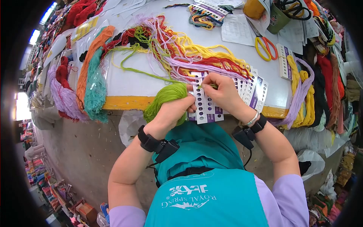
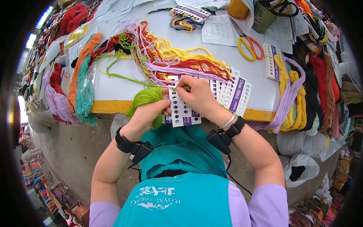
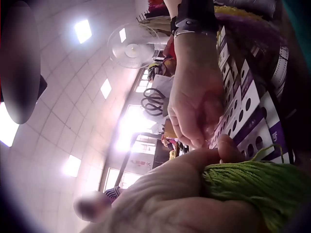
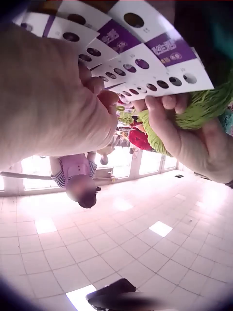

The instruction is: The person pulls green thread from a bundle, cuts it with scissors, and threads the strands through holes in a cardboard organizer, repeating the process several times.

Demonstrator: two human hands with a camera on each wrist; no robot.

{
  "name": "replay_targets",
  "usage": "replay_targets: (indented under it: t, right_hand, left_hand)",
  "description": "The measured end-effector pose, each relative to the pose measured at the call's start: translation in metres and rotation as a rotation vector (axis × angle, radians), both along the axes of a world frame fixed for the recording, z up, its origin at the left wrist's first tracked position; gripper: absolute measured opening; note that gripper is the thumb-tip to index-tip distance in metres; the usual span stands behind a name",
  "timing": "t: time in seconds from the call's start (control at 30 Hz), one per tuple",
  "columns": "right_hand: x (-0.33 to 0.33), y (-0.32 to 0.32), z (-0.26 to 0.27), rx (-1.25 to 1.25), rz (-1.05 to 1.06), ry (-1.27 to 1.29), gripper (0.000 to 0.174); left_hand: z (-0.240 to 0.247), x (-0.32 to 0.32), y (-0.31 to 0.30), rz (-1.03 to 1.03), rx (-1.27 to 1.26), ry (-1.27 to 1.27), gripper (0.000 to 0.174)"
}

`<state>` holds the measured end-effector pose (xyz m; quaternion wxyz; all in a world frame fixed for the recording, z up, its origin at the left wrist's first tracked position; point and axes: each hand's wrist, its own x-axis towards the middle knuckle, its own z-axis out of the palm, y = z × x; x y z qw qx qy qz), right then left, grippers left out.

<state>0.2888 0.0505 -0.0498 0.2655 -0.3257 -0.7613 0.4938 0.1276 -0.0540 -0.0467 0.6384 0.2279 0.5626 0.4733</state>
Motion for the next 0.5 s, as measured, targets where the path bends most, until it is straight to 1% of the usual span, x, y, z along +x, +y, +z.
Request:
replay_targets:
  t: [0.03,0.13,0.23,0.33,0.37,0.43,0.5]
  right_hand:
    - [0.000,0.000,-0.002,-0.005,0.002,-0.023,0.010]
    - [0.001,-0.001,-0.003,-0.011,0.016,-0.048,0.011]
    - [0.001,-0.002,-0.005,-0.039,0.006,-0.034,0.011]
    - [0.000,-0.004,-0.009,-0.075,0.006,0.005,0.009]
    - [0.000,-0.005,-0.010,-0.086,0.011,0.019,0.008]
    - [0.001,-0.004,-0.006,-0.088,0.027,-0.004,0.010]
    - [0.002,-0.004,-0.005,-0.098,0.042,-0.021,0.011]
  left_hand:
    - [0.000,-0.001,0.001,-0.005,-0.008,0.007,0.034]
    - [0.004,0.002,0.001,0.072,-0.041,-0.030,0.029]
    - [0.006,0.004,0.003,0.075,-0.030,-0.027,0.026]
    - [0.000,0.000,0.006,0.007,-0.040,-0.059,0.020]
    - [-0.001,-0.001,0.008,-0.032,-0.074,-0.035,0.019]
    - [-0.001,-0.004,0.011,-0.111,-0.142,0.013,0.020]
    - [-0.012,-0.008,0.013,-0.141,-0.169,0.016,0.021]
